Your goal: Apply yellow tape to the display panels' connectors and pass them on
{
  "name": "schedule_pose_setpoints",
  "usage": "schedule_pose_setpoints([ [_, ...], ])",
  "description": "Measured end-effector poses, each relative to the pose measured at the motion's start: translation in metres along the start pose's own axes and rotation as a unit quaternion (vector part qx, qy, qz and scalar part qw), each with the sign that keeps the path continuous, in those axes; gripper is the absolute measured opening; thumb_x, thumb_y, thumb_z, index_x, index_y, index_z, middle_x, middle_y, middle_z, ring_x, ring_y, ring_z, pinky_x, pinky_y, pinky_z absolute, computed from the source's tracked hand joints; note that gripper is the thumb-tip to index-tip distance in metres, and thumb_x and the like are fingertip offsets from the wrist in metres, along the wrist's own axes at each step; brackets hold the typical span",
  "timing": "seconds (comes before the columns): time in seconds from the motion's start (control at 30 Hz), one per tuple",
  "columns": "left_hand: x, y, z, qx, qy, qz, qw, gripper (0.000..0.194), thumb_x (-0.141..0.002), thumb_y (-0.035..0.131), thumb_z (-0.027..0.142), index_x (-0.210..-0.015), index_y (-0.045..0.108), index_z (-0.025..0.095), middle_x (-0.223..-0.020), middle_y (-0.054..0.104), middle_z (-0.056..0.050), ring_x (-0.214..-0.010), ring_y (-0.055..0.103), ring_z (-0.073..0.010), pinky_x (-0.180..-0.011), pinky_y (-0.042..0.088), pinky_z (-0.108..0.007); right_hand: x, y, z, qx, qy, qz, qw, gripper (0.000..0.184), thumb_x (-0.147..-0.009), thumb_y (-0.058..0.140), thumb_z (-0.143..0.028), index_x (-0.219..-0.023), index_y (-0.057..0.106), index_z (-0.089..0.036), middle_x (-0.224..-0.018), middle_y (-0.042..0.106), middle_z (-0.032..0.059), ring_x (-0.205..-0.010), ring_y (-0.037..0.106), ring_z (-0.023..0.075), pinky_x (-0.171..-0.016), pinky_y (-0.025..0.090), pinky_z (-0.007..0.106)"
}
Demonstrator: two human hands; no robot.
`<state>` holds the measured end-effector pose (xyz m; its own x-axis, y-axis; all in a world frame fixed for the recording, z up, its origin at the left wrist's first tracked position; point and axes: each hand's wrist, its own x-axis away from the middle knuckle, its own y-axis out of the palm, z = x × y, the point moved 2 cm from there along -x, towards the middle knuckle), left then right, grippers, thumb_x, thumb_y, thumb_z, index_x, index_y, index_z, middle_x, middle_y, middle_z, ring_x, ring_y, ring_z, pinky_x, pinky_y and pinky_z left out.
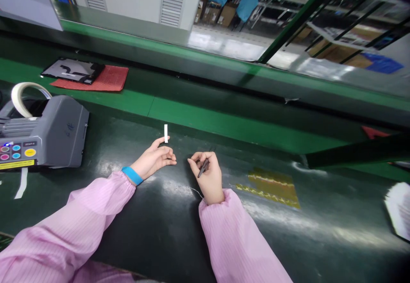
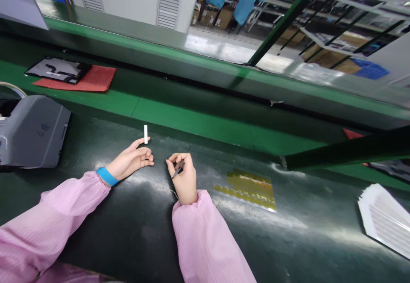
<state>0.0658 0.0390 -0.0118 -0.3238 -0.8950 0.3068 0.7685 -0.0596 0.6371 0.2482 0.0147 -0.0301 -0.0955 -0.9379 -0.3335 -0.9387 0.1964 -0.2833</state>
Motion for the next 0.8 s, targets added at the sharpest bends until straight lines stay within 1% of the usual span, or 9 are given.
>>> schedule_pose_setpoints([
  [0.1,-0.001,-0.001,0.000,-0.005,0.002,-0.004,1.000,0.050,-0.080,0.069,0.012,-0.124,0.046,0.018,-0.076,0.062,0.002,-0.071,0.066,-0.0150,-0.074,0.056,-0.033,0.001,-0.001,-0.005,0.033,-0.021,-0.024,0.999,0.031,-0.084,0.072,-0.036,-0.082,0.042,-0.027,-0.103,0.073,0.0092,-0.094,0.067,0.0252,-0.086,0.051,0.044],
  [0.13,-0.001,-0.002,-0.001,-0.007,0.004,-0.006,1.000,0.049,-0.080,0.068,0.013,-0.124,0.046,0.017,-0.076,0.062,0.002,-0.071,0.066,-0.0149,-0.074,0.056,-0.033,0.001,0.000,-0.007,0.054,-0.033,-0.047,0.997,0.031,-0.083,0.074,-0.038,-0.083,0.045,-0.027,-0.111,0.073,0.0110,-0.102,0.066,0.0278,-0.091,0.050,0.048],
  [0.2,-0.001,-0.003,-0.002,-0.015,0.009,-0.009,1.000,0.046,-0.082,0.068,0.014,-0.123,0.047,0.017,-0.076,0.062,0.002,-0.073,0.066,-0.0156,-0.075,0.056,-0.034,0.002,0.001,-0.011,0.103,-0.066,-0.097,0.988,0.027,-0.084,0.074,-0.041,-0.085,0.050,-0.027,-0.123,0.071,0.0118,-0.110,0.064,0.0299,-0.095,0.049,0.052],
  [0.27,-0.001,-0.003,-0.004,-0.026,0.025,-0.009,0.999,0.044,-0.082,0.069,0.015,-0.122,0.049,0.017,-0.079,0.063,0.001,-0.079,0.068,-0.0174,-0.076,0.056,-0.034,0.003,0.002,-0.014,0.140,-0.103,-0.124,0.977,0.023,-0.086,0.072,-0.041,-0.086,0.053,-0.028,-0.127,0.071,0.0100,-0.110,0.064,0.0292,-0.095,0.050,0.052],
  [0.37,0.000,-0.002,-0.006,-0.051,0.065,-0.006,0.997,0.044,-0.081,0.072,0.013,-0.119,0.052,0.019,-0.092,0.067,-0.003,-0.092,0.068,-0.0188,-0.077,0.055,-0.031,0.004,0.001,-0.020,0.152,-0.154,-0.124,0.968,0.019,-0.088,0.071,-0.036,-0.081,0.055,-0.028,-0.124,0.073,0.0065,-0.104,0.065,0.0277,-0.092,0.052,0.050],
  [0.47,0.002,-0.002,-0.006,-0.078,0.098,-0.008,0.992,0.045,-0.078,0.077,0.012,-0.117,0.055,0.019,-0.101,0.070,-0.005,-0.093,0.067,-0.0171,-0.077,0.054,-0.027,0.004,0.001,-0.025,0.158,-0.194,-0.142,0.958,0.016,-0.091,0.068,-0.029,-0.077,0.058,-0.028,-0.121,0.074,0.0049,-0.101,0.066,0.0265,-0.089,0.053,0.049],
  [0.53,0.002,-0.002,-0.005,-0.091,0.114,-0.012,0.989,0.048,-0.077,0.080,0.015,-0.117,0.054,0.018,-0.099,0.073,-0.006,-0.091,0.068,-0.0162,-0.078,0.053,-0.026,0.005,0.001,-0.026,0.163,-0.217,-0.148,0.951,0.016,-0.092,0.066,-0.027,-0.077,0.060,-0.028,-0.119,0.075,0.0053,-0.100,0.067,0.0257,-0.087,0.054,0.047],
  [0.67,0.001,-0.005,-0.003,-0.106,0.126,-0.020,0.986,0.056,-0.075,0.084,0.021,-0.120,0.051,0.016,-0.087,0.075,-0.004,-0.082,0.069,-0.0149,-0.077,0.053,-0.027,0.005,0.002,-0.028,0.167,-0.262,-0.128,0.942,0.016,-0.092,0.067,-0.023,-0.078,0.059,-0.026,-0.116,0.076,0.0081,-0.099,0.068,0.0247,-0.083,0.056,0.043],
  [0.8,0.001,-0.005,-0.003,-0.111,0.127,-0.028,0.985,0.058,-0.072,0.086,0.023,-0.119,0.052,0.016,-0.085,0.075,-0.002,-0.077,0.070,-0.0146,-0.075,0.054,-0.027,0.005,0.002,-0.029,0.166,-0.267,-0.126,0.941,0.017,-0.092,0.066,-0.021,-0.078,0.058,-0.026,-0.115,0.077,0.0072,-0.097,0.069,0.0239,-0.081,0.057,0.043],
])
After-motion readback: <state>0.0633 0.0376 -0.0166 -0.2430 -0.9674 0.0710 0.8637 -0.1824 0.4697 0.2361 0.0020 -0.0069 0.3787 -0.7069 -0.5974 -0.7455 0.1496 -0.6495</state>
